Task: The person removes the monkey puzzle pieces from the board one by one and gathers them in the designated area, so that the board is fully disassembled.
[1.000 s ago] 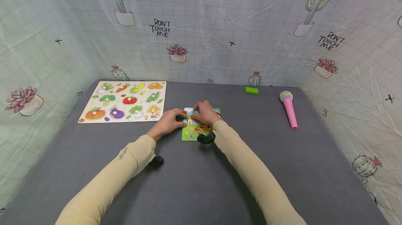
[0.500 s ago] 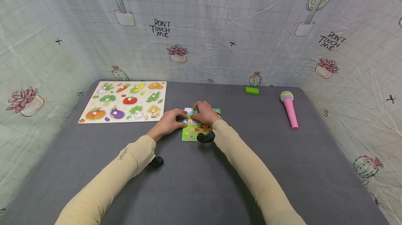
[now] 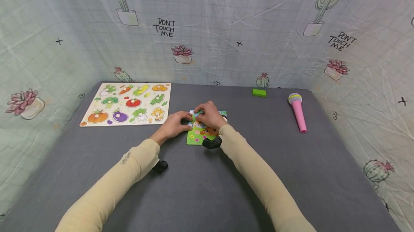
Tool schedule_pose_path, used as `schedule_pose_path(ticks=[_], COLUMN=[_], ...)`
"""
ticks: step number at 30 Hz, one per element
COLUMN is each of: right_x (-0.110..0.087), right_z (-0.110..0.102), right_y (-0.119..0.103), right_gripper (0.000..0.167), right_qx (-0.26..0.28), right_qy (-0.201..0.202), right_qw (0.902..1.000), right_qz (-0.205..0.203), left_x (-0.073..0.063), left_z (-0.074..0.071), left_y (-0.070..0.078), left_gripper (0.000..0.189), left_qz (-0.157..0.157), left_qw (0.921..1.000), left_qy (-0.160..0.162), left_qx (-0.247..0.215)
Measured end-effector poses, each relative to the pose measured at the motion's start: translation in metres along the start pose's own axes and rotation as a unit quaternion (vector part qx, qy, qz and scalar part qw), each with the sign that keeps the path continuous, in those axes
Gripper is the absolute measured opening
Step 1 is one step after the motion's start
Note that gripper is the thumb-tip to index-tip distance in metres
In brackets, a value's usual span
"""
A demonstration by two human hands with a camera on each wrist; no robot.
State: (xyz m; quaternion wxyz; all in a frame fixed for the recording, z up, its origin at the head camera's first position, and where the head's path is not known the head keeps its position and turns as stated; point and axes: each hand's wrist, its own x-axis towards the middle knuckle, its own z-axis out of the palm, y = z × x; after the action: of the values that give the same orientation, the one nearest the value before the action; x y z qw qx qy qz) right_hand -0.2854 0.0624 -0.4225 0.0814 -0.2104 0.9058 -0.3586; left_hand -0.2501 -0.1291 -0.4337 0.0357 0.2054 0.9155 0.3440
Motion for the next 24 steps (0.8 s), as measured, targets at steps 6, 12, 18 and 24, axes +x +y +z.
schedule_pose_path(ticks=[6, 12, 18, 24], right_x=[-0.009, -0.025, -0.032, -0.038], right_z=[-0.007, -0.029, -0.066, -0.098], right_y=[0.008, 0.023, 0.053, 0.092], right_gripper=[0.030, 0.032, 0.037, 0.038], right_qx=[0.106, 0.167, 0.164, 0.153], right_qy=[0.003, 0.017, 0.022, 0.058], right_qw=[0.9941, 0.9833, 0.9826, 0.9774], right_qz=[0.024, 0.071, 0.084, 0.134], left_x=[0.002, 0.002, 0.002, 0.004], left_z=[0.001, -0.002, -0.004, -0.003], left_y=[-0.002, -0.001, -0.002, -0.006], left_gripper=[0.033, 0.034, 0.034, 0.036], left_qz=[0.013, 0.037, 0.065, 0.056], left_qw=[0.9997, 0.9986, 0.9969, 0.9972], left_qy=[-0.008, -0.015, -0.028, -0.038], left_qx=[0.016, 0.034, 0.034, 0.031])
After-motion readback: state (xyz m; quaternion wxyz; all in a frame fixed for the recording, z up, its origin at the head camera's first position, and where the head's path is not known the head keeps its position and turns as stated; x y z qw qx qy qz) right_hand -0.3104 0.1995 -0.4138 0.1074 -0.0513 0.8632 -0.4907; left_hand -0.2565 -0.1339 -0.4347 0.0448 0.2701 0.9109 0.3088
